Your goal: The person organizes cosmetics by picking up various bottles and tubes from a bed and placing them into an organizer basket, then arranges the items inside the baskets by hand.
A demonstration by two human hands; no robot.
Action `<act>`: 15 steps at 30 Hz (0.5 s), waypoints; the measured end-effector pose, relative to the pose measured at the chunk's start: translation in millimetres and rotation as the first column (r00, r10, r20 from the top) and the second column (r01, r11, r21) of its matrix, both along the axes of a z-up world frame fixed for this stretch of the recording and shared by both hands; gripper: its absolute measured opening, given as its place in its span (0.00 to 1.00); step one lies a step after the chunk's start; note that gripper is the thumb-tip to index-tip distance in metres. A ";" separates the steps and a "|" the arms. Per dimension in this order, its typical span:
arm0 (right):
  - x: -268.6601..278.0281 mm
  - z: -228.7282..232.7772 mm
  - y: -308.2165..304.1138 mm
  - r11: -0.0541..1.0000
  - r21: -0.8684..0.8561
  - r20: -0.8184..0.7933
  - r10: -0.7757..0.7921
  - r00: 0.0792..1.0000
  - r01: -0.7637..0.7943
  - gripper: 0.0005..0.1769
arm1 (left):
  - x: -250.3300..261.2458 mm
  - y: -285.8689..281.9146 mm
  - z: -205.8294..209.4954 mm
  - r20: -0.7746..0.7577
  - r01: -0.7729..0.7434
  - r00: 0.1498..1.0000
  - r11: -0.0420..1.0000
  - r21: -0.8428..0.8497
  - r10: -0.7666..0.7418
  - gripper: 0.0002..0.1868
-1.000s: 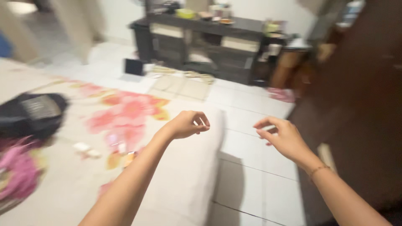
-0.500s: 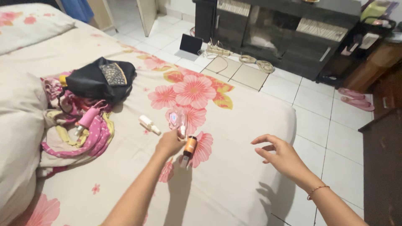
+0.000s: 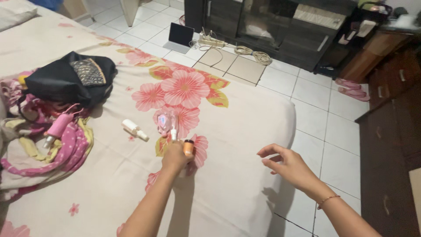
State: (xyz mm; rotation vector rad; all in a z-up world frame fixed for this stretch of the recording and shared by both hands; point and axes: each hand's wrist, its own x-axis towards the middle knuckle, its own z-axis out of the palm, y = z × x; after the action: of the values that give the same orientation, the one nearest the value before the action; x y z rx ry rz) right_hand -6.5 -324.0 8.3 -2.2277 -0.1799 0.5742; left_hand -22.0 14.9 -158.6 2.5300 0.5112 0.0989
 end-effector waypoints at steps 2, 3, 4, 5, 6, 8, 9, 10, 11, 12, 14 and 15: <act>-1.7 -1.8 -7.2 1.000 0.026 -0.004 -0.002 1.000 0.002 0.13 | 10.8 -11.3 12.4 -0.048 -0.037 0.999 0.949 -0.312 0.023 0.26; -1.9 -2.1 -10.4 0.999 0.052 -0.010 0.006 1.000 -0.006 0.13 | 18.2 -19.2 22.4 -0.107 -0.092 0.994 0.802 -0.591 0.035 0.29; -1.7 -2.0 -13.1 0.999 0.052 0.001 -0.005 1.000 0.005 0.13 | 25.1 -30.5 33.7 -0.097 -0.077 0.995 0.803 -0.591 0.024 0.29; -2.5 -1.7 -15.7 0.993 0.121 -0.025 0.000 1.000 0.003 0.14 | 31.5 -45.5 45.7 -0.079 -0.036 0.996 0.692 -0.721 -0.031 0.29; -4.2 -0.1 -19.1 0.982 0.189 -0.050 0.006 0.999 0.003 0.15 | 36.2 -62.0 58.8 -0.054 0.002 0.995 0.558 -0.830 -0.083 0.30; -9.9 8.2 -27.1 0.977 0.214 -0.008 -0.020 1.000 0.022 0.17 | 40.9 -100.8 87.7 -0.010 0.046 0.992 0.425 -0.904 -0.129 0.30; -12.5 16.3 -31.3 0.971 0.237 0.024 -0.034 0.999 0.027 0.19 | 41.4 -120.8 104.2 0.026 0.070 0.987 0.281 -0.957 -0.157 0.31; -16.2 26.2 -37.6 0.971 0.237 0.037 -0.052 0.998 0.042 0.19 | 40.3 -139.5 121.1 0.039 0.088 0.984 0.278 -0.956 -0.176 0.31; -21.2 37.8 -48.0 0.957 0.259 0.003 -0.133 0.991 0.128 0.20 | 39.3 -159.5 137.9 0.072 0.115 0.975 0.197 -0.974 -0.212 0.32; -24.3 49.8 -60.3 0.936 0.280 -0.033 -0.212 0.977 0.213 0.20 | 38.2 -178.8 153.6 0.105 0.137 0.963 0.114 -0.984 -0.246 0.32; -27.3 68.3 -86.8 0.892 0.348 0.012 -0.312 0.950 0.289 0.19 | 34.4 -217.8 177.3 0.109 0.153 0.948 0.128 -0.980 -0.299 0.31; -29.4 76.3 -102.4 0.844 0.414 0.041 -0.390 0.920 0.340 0.17 | 33.2 -237.6 187.1 0.100 0.155 0.939 0.146 -0.977 -0.330 0.31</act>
State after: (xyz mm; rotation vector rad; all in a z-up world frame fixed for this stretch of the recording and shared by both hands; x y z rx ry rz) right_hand -35.9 -426.4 84.7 -1.8283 0.0660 0.1662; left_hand 11.1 -222.7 28.5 1.2203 0.0733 -0.4336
